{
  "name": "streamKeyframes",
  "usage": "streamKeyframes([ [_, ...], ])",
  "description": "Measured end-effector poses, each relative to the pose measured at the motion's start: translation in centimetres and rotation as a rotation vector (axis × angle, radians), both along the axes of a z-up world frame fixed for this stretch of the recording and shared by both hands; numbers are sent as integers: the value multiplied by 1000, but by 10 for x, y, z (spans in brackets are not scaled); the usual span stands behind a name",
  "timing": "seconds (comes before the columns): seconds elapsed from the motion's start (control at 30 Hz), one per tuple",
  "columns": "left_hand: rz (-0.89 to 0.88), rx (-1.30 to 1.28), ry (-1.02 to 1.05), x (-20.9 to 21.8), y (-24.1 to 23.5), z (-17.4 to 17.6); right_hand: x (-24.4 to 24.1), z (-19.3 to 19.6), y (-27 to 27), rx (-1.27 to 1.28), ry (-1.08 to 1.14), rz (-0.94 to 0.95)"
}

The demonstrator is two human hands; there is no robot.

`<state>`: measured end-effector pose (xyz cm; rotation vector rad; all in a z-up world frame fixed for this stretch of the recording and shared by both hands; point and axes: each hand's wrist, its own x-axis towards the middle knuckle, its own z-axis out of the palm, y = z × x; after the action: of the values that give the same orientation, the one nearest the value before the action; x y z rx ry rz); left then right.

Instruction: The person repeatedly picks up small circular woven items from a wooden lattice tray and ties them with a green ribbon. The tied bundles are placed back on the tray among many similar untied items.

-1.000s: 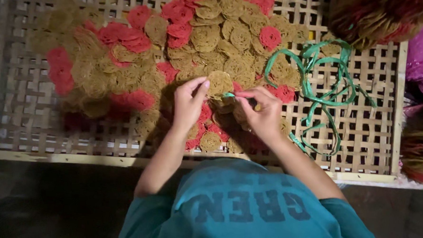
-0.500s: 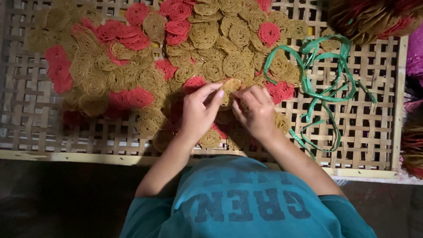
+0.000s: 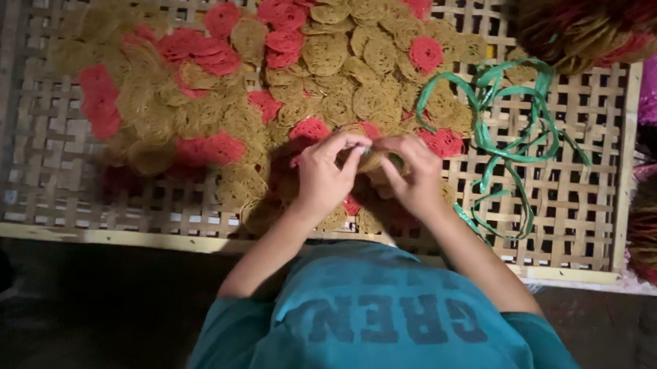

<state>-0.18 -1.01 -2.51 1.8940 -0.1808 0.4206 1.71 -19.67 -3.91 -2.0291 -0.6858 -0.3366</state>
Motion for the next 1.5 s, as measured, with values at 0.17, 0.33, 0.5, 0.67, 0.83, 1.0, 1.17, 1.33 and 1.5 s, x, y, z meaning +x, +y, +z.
streamKeyframes([
  [0.17,-7,-84,-103,1,-1,32,-1,10,-14,-315,-178,-152],
  [0.33,-114,121,-42,15,-18,26,-7,-5,-15,479,455,121],
  [0.5,-99,391,-47,84,18,-1,6,-32,-21,647,522,3],
  [0.67,245,876,76,155,116,-45,4,-43,-24,671,527,-6],
  [0.83,342,461,215,145,131,-73,2,-36,-13,525,574,-121],
  [1.0,3,-585,559,94,97,-76,4,-17,4,299,314,-103],
  [1.17,63,235,112,34,62,-67,1,-4,19,138,242,-95],
  [1.33,59,-148,311,18,50,-43,-1,3,24,88,250,-89],
  [1.5,-65,-377,282,7,31,-37,-3,2,24,46,143,-123],
])
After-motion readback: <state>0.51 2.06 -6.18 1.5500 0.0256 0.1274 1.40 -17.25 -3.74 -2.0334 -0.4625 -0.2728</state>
